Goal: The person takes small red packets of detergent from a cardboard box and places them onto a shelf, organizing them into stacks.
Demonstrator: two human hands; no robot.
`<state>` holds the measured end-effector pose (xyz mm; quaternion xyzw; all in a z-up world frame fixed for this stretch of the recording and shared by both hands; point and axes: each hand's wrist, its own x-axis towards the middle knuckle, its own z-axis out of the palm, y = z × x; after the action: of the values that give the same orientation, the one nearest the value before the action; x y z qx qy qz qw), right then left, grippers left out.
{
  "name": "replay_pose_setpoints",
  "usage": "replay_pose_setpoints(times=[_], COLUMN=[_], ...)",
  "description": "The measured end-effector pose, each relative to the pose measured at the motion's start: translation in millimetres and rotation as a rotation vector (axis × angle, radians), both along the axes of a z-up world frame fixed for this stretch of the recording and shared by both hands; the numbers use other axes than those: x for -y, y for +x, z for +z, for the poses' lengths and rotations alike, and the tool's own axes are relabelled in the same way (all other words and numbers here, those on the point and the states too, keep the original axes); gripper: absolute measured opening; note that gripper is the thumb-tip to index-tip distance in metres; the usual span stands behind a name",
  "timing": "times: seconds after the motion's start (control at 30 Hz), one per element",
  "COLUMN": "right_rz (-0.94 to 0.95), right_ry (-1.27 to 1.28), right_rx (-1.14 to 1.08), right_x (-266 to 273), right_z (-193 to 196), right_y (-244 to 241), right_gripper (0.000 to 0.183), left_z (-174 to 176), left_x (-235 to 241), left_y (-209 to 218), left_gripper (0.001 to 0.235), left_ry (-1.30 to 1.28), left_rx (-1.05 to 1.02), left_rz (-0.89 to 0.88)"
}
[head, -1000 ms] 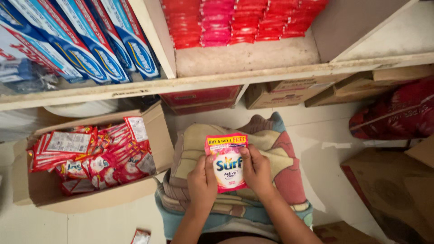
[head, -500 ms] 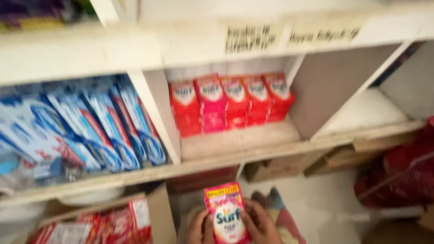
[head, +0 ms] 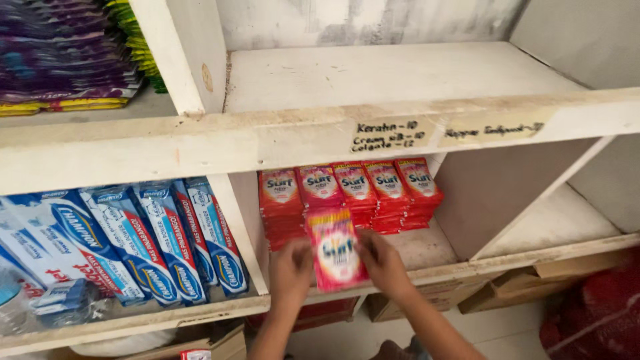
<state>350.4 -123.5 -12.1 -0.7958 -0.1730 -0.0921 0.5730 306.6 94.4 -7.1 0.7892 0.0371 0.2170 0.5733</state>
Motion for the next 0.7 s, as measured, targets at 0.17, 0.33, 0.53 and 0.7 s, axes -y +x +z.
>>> replay_pose_setpoints(times=[0.17, 0.33, 0.53, 0.7], right_rz=[-0.054, -0.087, -0.061, -0.060], right_ry=[-0.089, -0.332, -0.568, -0.642], right_rx=[0.166, 0.391, 0.625, 0.600], right_x=[-17, -32, -36, -31], right_z=[12, -23, -63, -75], right_y=[104, 203, 258, 252], right_gripper=[0.028, 0.023, 0.031, 0.032], left_z=[33, -2, -39, -54], left_x=[-17, -38, -26, -36], left_y=[96, 186, 244, 237], left_gripper=[0.016, 0.028, 0.029, 0.030], left_ry=[0.131, 0.391, 0.440, 0.456], left_rx=[0.114, 0.303, 0.329, 0.290], left_rz=[0.034, 0.167, 0.184, 0.190])
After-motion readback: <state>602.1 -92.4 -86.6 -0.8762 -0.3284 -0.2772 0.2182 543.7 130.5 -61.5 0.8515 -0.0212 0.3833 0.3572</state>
